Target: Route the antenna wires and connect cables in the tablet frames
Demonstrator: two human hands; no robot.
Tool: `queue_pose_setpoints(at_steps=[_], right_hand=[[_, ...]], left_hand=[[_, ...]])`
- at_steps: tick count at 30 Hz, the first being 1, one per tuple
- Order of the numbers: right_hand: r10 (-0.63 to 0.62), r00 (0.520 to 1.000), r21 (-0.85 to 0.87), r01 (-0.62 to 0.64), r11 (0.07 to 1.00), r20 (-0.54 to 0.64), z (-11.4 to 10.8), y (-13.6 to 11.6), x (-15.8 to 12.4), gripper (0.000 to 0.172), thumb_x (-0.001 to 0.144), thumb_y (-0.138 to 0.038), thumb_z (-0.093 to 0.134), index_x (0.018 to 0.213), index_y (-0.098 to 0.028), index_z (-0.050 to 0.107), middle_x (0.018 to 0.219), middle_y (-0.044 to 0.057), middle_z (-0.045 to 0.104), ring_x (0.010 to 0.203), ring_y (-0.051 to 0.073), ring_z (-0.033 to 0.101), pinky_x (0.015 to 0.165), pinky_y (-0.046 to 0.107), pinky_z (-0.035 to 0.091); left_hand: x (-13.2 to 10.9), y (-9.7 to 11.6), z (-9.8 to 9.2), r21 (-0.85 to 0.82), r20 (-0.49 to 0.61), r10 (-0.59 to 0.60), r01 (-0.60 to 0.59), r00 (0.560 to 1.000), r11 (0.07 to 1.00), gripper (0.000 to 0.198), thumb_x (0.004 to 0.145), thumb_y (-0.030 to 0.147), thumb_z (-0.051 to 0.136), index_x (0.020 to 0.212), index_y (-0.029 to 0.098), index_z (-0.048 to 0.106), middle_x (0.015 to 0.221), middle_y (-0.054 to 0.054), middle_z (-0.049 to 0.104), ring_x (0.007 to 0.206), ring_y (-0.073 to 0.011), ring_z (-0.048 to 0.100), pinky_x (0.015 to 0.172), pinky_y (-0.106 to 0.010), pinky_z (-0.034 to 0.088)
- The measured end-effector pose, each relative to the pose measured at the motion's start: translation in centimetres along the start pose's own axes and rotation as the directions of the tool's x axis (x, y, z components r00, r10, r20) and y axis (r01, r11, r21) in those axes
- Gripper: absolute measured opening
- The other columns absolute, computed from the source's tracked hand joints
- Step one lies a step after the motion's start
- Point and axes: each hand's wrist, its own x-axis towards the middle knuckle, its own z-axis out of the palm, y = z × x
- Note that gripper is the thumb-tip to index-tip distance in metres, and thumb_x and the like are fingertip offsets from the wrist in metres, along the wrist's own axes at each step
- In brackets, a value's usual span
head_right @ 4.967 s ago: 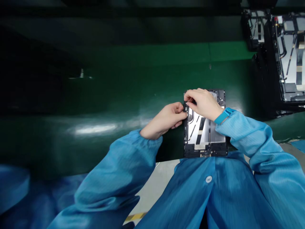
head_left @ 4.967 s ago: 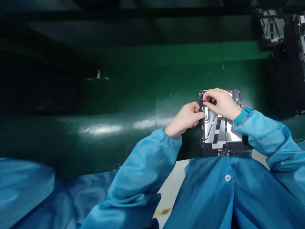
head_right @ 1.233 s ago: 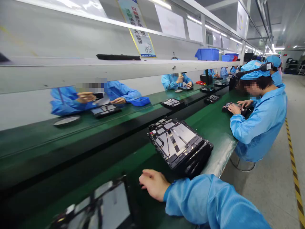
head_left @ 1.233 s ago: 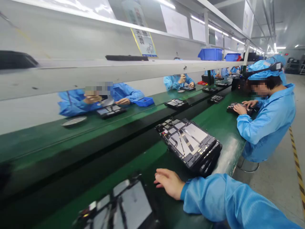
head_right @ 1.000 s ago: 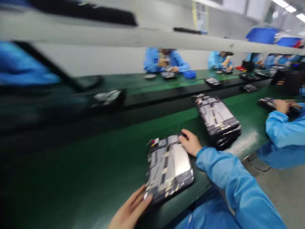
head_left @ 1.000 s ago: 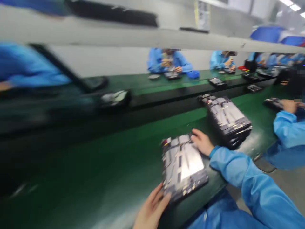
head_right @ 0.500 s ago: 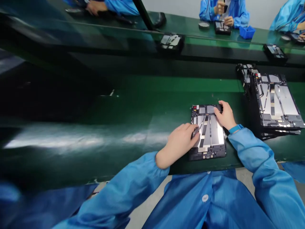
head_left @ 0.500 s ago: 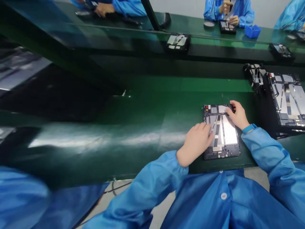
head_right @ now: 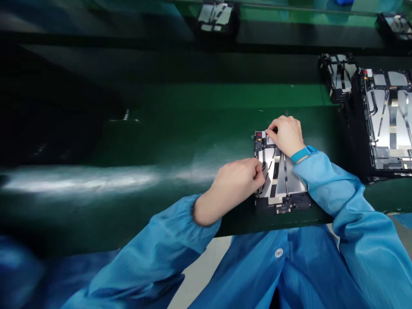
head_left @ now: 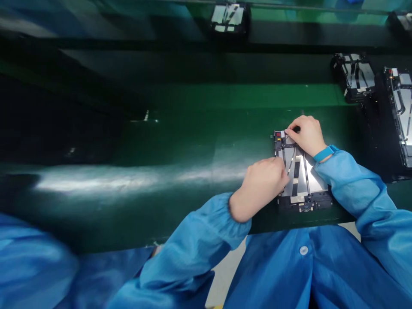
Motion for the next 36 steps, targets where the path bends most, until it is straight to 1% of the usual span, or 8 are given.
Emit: queue_pose_setpoints(at_steps=[4, 8, 10, 12, 17, 22, 26, 36], right_hand=[[-0.009, 0.998, 0.079, 0.014, 0.997, -0.070, -0.8, 0.8, -1.7, 0.011, 0.085, -0.023, 0.076, 0.075, -0.023, 0.074, 0.086, 0.004, 0.077, 0.094, 0.027, 0.066, 0.093, 0.043, 0.044], [-0.094, 0.992, 0.137, 0.105, 0.985, -0.089, -1.6, 0.8, -4.3, 0.011, 0.081, -0.013, 0.075, 0.080, -0.023, 0.070, 0.075, -0.001, 0.074, 0.083, 0.023, 0.065, 0.088, 0.039, 0.043], [-0.168, 0.978, 0.152, 0.186, 0.971, -0.126, -1.6, 0.8, -5.4, 0.014, 0.082, -0.011, 0.072, 0.087, -0.024, 0.070, 0.075, -0.003, 0.074, 0.082, 0.022, 0.065, 0.088, 0.038, 0.043], [-0.204, 0.965, 0.147, 0.229, 0.962, -0.167, -1.4, 0.8, -6.0, 0.013, 0.084, -0.013, 0.071, 0.089, -0.025, 0.069, 0.077, -0.003, 0.074, 0.083, 0.022, 0.066, 0.086, 0.037, 0.042], [-0.171, 0.965, 0.107, 0.194, 0.975, -0.198, -0.7, 0.6, -5.8, 0.010, 0.087, -0.015, 0.068, 0.086, -0.025, 0.067, 0.080, -0.002, 0.076, 0.083, 0.022, 0.065, 0.081, 0.035, 0.040], [-0.260, 0.954, 0.033, 0.268, 0.963, -0.149, -1.5, -0.2, -7.6, 0.012, 0.093, -0.016, 0.063, 0.084, -0.023, 0.067, 0.076, 0.001, 0.071, 0.079, 0.021, 0.062, 0.076, 0.034, 0.038], [-0.271, 0.954, 0.115, 0.286, 0.951, -0.127, -2.0, -0.1, -9.4, 0.011, 0.096, -0.019, 0.066, 0.087, -0.023, 0.069, 0.076, -0.001, 0.071, 0.076, 0.018, 0.062, 0.074, 0.033, 0.039], [-0.222, 0.973, 0.223, 0.229, 0.948, -0.055, -1.8, 0.4, -9.2, 0.010, 0.096, -0.023, 0.069, 0.087, -0.025, 0.073, 0.076, -0.001, 0.072, 0.076, 0.019, 0.063, 0.073, 0.034, 0.044]], left_hand=[[-1.5, -2.5, 1.6, -0.216, -0.101, -0.139, 0.114, 0.985, 0.970, 0.008, 0.086, 0.020, 0.054, 0.079, 0.021, 0.058, 0.076, -0.003, 0.070, 0.072, -0.0216, 0.066, 0.066, -0.031, 0.040], [-1.5, -4.4, 3.1, -0.328, -0.048, -0.224, 0.196, 0.973, 0.924, 0.010, 0.082, 0.022, 0.053, 0.073, 0.023, 0.049, 0.065, 0.001, 0.059, 0.061, -0.0188, 0.055, 0.062, -0.031, 0.034], [-0.8, -4.9, 3.4, -0.352, -0.054, -0.198, 0.167, 0.979, 0.921, 0.007, 0.081, 0.022, 0.054, 0.076, 0.024, 0.049, 0.064, 0.002, 0.057, 0.060, -0.0187, 0.054, 0.061, -0.031, 0.032], [0.4, -5.0, 3.4, -0.431, -0.133, -0.171, 0.099, 0.976, 0.897, 0.004, 0.082, 0.023, 0.055, 0.085, 0.023, 0.051, 0.067, 0.002, 0.057, 0.062, -0.0180, 0.055, 0.062, -0.030, 0.034], [3.8, -5.1, 2.6, -0.681, -0.276, -0.111, -0.113, 0.955, 0.723, 0.008, 0.084, 0.026, 0.056, 0.091, 0.022, 0.055, 0.070, 0.003, 0.059, 0.063, -0.0144, 0.057, 0.063, -0.027, 0.042], [5.4, -5.9, 2.9, -0.824, -0.181, 0.019, -0.162, 0.983, 0.542, 0.008, 0.082, 0.025, 0.060, 0.088, 0.020, 0.057, 0.069, 0.003, 0.056, 0.056, -0.0103, 0.054, 0.055, -0.023, 0.041], [5.3, -6.5, 3.3, -0.908, -0.095, 0.072, -0.116, 0.993, 0.403, 0.014, 0.080, 0.023, 0.063, 0.091, 0.020, 0.056, 0.068, 0.005, 0.056, 0.049, -0.0083, 0.054, 0.049, -0.022, 0.043], [5.4, -7.1, 2.3, -0.953, 0.034, 0.152, -0.013, 0.988, 0.301, 0.019, 0.081, 0.020, 0.069, 0.094, 0.019, 0.054, 0.066, 0.005, 0.058, 0.049, -0.0071, 0.056, 0.046, -0.018, 0.046]])
